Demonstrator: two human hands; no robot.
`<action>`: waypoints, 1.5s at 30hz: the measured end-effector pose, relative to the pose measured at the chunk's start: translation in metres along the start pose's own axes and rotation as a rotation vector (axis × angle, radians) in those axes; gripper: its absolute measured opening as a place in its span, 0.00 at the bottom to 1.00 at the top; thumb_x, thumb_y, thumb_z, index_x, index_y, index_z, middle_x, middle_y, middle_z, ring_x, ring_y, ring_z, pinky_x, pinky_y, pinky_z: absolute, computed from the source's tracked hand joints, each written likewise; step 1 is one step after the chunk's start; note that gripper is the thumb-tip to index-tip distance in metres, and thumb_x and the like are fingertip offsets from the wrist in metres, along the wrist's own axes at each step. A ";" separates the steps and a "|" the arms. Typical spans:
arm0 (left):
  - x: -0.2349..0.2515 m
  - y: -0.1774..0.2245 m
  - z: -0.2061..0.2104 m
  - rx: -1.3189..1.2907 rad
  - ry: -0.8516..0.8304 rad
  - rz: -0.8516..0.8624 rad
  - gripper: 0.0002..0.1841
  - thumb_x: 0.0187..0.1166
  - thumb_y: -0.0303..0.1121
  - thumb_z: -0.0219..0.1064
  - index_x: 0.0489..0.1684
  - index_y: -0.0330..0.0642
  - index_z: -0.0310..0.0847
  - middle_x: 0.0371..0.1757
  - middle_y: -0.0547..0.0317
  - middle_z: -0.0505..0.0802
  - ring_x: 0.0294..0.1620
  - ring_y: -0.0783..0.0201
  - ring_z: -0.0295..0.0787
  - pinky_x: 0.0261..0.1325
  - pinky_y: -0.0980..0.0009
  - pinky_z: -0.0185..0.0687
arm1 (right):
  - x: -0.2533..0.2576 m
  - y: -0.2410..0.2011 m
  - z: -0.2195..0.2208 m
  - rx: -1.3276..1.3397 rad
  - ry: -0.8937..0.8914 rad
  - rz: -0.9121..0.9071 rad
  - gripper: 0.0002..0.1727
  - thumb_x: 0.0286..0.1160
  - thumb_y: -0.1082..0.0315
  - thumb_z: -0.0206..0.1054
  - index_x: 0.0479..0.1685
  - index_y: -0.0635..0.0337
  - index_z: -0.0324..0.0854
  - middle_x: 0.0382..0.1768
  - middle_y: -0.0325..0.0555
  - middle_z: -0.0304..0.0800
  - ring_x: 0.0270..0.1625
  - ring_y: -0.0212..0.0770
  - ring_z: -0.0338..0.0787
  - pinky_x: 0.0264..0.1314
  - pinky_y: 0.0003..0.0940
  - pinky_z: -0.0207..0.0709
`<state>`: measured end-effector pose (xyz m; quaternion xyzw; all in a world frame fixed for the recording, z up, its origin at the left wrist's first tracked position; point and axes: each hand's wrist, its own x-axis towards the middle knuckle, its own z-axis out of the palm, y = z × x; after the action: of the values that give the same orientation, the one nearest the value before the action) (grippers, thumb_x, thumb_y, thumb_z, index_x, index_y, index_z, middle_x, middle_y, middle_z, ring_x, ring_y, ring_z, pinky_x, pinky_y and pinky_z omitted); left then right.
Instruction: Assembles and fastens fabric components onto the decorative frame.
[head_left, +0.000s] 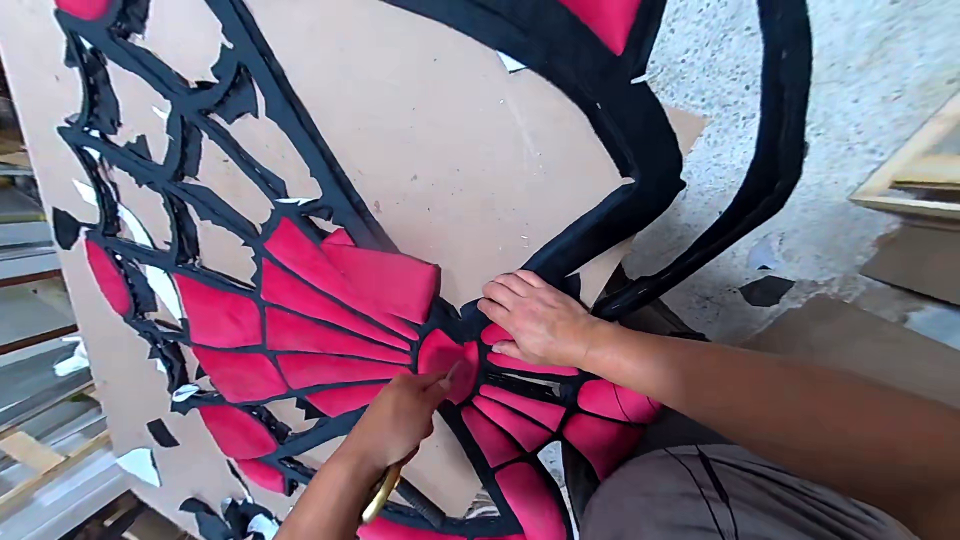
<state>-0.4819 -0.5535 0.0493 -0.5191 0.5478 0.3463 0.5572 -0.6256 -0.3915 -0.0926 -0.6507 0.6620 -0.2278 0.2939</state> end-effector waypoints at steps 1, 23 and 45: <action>-0.002 -0.003 0.002 -0.038 0.028 0.002 0.20 0.93 0.49 0.52 0.70 0.51 0.83 0.20 0.61 0.80 0.12 0.68 0.71 0.16 0.70 0.71 | 0.000 0.001 0.000 -0.001 -0.004 -0.001 0.33 0.73 0.40 0.70 0.70 0.54 0.80 0.71 0.48 0.81 0.79 0.50 0.75 0.87 0.48 0.62; 0.012 0.022 -0.001 -0.062 -0.075 -0.116 0.21 0.95 0.49 0.49 0.72 0.52 0.80 0.18 0.59 0.79 0.08 0.68 0.69 0.12 0.74 0.69 | 0.001 -0.003 0.000 -0.015 -0.011 -0.003 0.32 0.74 0.41 0.69 0.70 0.53 0.81 0.72 0.47 0.80 0.80 0.50 0.74 0.87 0.48 0.60; 0.020 -0.019 0.049 -0.405 0.177 0.107 0.20 0.93 0.46 0.56 0.75 0.54 0.83 0.15 0.61 0.77 0.08 0.67 0.67 0.12 0.71 0.66 | 0.001 -0.001 0.002 -0.028 -0.004 -0.009 0.33 0.73 0.40 0.69 0.70 0.52 0.81 0.70 0.46 0.81 0.78 0.49 0.76 0.86 0.49 0.62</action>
<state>-0.4486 -0.5145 0.0271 -0.6188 0.5408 0.4313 0.3721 -0.6232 -0.3927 -0.0935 -0.6581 0.6618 -0.2182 0.2851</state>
